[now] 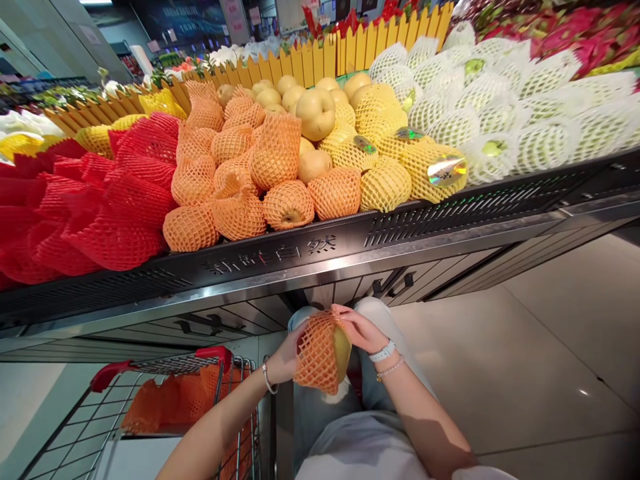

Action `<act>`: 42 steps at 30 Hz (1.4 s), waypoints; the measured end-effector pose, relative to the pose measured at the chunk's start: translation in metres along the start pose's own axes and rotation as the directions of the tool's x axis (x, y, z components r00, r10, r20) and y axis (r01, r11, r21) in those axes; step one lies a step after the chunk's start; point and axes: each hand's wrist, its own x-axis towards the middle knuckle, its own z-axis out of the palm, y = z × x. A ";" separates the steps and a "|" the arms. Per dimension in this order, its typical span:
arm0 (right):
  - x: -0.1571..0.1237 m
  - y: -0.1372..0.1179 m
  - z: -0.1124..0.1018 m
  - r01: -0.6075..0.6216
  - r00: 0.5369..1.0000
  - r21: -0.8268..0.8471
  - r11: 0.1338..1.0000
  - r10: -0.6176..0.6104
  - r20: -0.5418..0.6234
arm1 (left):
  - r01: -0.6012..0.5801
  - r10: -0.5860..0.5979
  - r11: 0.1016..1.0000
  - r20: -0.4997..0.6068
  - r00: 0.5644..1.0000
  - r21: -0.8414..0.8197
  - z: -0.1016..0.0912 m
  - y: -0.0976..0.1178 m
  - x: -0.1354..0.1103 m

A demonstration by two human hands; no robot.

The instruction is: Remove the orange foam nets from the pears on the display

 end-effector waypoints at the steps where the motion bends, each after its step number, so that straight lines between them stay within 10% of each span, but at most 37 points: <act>1: -0.001 -0.002 0.001 0.013 1.000 0.001 1.000 -0.013 0.006 | -0.019 0.019 1.000 -0.002 1.000 0.013 -0.002 -0.002 0.001; 10: -0.003 -0.010 0.010 0.191 0.980 -0.059 0.980 -0.193 -0.043 | -0.091 0.087 0.989 0.034 0.996 0.113 -0.005 -0.004 0.004; 19: -0.005 0.003 0.025 0.630 0.682 -0.416 0.656 -0.723 -0.108 | -0.042 0.030 0.998 -0.232 0.972 -0.047 -0.022 -0.013 0.011; 24: -0.009 0.003 0.030 0.491 0.557 -0.691 0.530 -0.801 -0.219 | 0.009 -0.051 0.978 -0.196 0.979 -0.208 -0.023 -0.014 0.008; 31: -0.005 -0.003 0.025 0.284 0.636 -0.737 0.614 -0.695 -0.334 | 0.255 -0.285 0.905 -0.042 0.957 -0.340 -0.036 -0.031 0.005; 37: -0.018 -0.022 0.026 0.308 0.860 -0.715 0.628 -0.504 -0.072 | 0.273 -0.288 0.901 0.004 0.958 -0.337 -0.038 -0.030 0.008; 42: -0.019 -0.025 0.026 0.280 0.882 -0.799 0.532 -0.472 -0.006 | 0.299 -0.306 0.916 0.015 0.952 -0.269 -0.038 -0.041 0.008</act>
